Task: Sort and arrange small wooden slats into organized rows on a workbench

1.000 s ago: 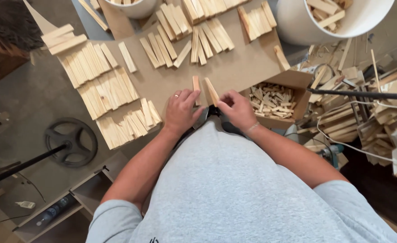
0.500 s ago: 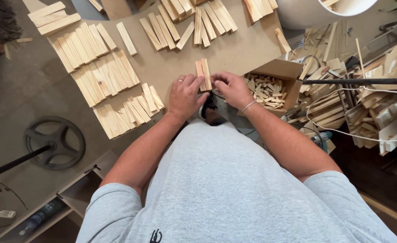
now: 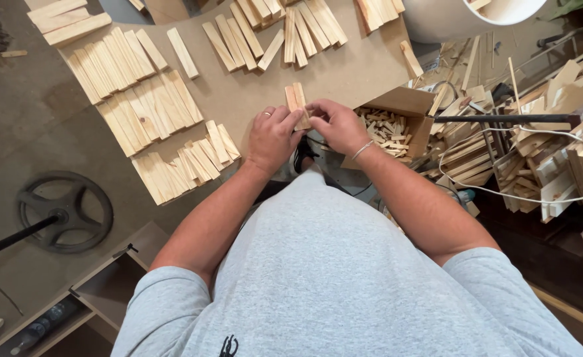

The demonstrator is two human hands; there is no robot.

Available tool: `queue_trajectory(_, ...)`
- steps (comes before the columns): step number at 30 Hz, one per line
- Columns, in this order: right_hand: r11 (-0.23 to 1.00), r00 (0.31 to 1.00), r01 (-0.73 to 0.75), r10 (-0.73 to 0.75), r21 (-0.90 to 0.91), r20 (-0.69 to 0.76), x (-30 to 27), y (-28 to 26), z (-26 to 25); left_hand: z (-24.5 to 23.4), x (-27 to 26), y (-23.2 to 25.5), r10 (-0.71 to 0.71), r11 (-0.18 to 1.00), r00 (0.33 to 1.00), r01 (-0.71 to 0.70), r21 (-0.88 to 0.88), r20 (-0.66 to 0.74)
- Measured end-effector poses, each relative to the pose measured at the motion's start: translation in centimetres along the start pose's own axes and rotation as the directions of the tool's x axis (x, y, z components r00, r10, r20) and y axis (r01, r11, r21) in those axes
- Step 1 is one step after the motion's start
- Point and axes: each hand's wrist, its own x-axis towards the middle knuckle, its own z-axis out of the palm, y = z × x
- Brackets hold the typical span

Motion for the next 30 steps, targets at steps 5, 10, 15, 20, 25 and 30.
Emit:
queue_trajectory(5, 0.939, 0.967, 0.228, -0.250, -0.256, -0.055, -0.4, -1.1, 1.1, 0.1, -0.4, 0.1, 0.023, 0.995, 0.998, -0.017, 0.103, -0.060)
queue_trajectory(10, 0.811, 0.897, 0.393, -0.442, -0.434, -0.015, 0.0, -0.2, 1.2, -0.2, -1.1, 0.3, 0.022, 0.991, 0.995, -0.008, 0.136, -0.098)
queue_trajectory(15, 0.851, 0.940, 0.318, -0.342, -0.417, 0.020, 0.9, 1.8, 1.4, -1.8, -0.3, 1.6, -0.033, 0.990, 0.998, 0.040, 0.139, -0.054)
queue_trajectory(20, 0.780, 0.920, 0.342, -0.392, -0.524, 0.017, 1.1, 2.9, -0.4, -0.6, -1.0, 0.9, -0.060, 0.988, 0.997, 0.065, 0.140, -0.043)
queue_trajectory(25, 0.603, 0.842, 0.374, -0.540, -0.705, -0.015, 2.4, 2.7, -2.3, 0.1, -1.0, 1.0, -0.066, 0.977, 0.996, 0.077, 0.197, -0.060)
queue_trajectory(30, 0.820, 0.928, 0.320, -0.373, -0.475, -0.019, 3.1, 1.3, -7.9, 0.4, -1.2, 0.8, -0.063, 0.981, 0.997, 0.069, 0.179, -0.038)
